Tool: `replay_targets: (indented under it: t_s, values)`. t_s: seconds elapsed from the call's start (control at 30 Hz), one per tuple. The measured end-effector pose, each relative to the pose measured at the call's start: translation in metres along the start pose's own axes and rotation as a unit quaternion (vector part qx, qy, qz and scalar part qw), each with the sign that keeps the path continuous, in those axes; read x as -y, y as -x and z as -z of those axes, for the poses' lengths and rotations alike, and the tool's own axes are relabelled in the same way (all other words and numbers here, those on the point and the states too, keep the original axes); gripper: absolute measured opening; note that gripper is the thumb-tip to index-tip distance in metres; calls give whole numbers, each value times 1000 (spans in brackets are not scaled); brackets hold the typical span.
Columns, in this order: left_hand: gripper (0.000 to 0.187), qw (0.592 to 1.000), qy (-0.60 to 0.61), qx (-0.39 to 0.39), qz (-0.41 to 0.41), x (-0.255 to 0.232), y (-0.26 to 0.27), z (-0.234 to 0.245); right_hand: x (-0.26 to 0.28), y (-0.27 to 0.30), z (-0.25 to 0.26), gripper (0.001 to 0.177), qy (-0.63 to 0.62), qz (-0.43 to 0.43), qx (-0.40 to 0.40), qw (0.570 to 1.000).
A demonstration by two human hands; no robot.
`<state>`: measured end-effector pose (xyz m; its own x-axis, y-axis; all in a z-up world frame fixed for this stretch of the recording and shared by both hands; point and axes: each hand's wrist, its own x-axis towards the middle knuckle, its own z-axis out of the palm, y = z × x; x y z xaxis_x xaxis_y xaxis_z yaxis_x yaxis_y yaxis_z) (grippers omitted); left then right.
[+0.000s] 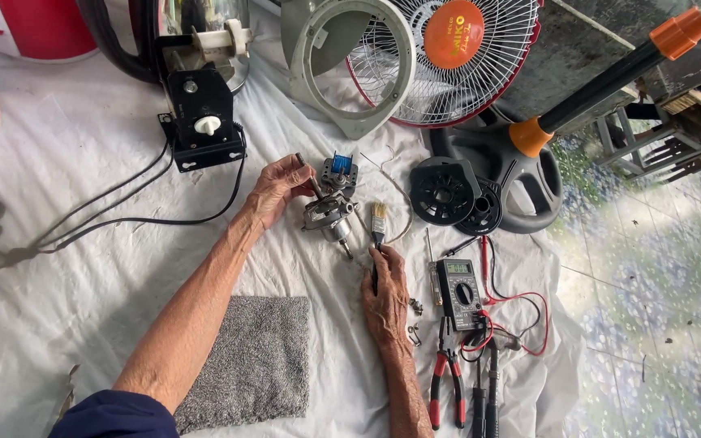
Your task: Cleaning and repairing a small electric motor component using a brush and pliers.
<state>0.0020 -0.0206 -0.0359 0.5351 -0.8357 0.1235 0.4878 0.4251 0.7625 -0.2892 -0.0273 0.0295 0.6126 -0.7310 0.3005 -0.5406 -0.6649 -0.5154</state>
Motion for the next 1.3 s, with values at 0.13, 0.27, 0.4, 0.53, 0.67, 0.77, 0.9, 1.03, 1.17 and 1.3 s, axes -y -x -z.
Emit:
replay_targets:
  t_s: [0.13,0.27,0.4,0.53,0.67,0.77,0.9,1.03,1.17,1.3]
  values:
    - [21,1000,0,-15,-1,-2,4,-5,-3,1,-2,45,3,0,5,1000]
    - [22,1000,-7,-6,-2,0,2,-2,-3,0,-4,45,1,8,-5,1000]
    - [23,1000,-16,1,-4,1,-1,0,-3,0,-3,44,9,17,-12,1000]
    - [23,1000,-19,-1,-4,2,0,1,-4,0,-5,39,10,18,-16,1000]
    - [22,1000,-10,-11,4,0,2,-2,-2,0,-4,37,10,23,-18,1000]
    - [22,1000,-4,-15,6,1,2,-2,-5,0,-6,36,11,23,-21,999]
    - [22,1000,-15,-17,-1,0,1,1,-4,1,-4,35,16,33,-24,999]
    - [22,1000,-18,-22,-10,1,0,7,-10,1,-10,35,18,40,-23,999]
    - [19,1000,11,16,-15,-10,4,1,-6,0,-6,33,11,45,-18,999]
    - [18,999,21,33,-21,-10,3,3,-12,1,-10,30,15,44,-19,999]
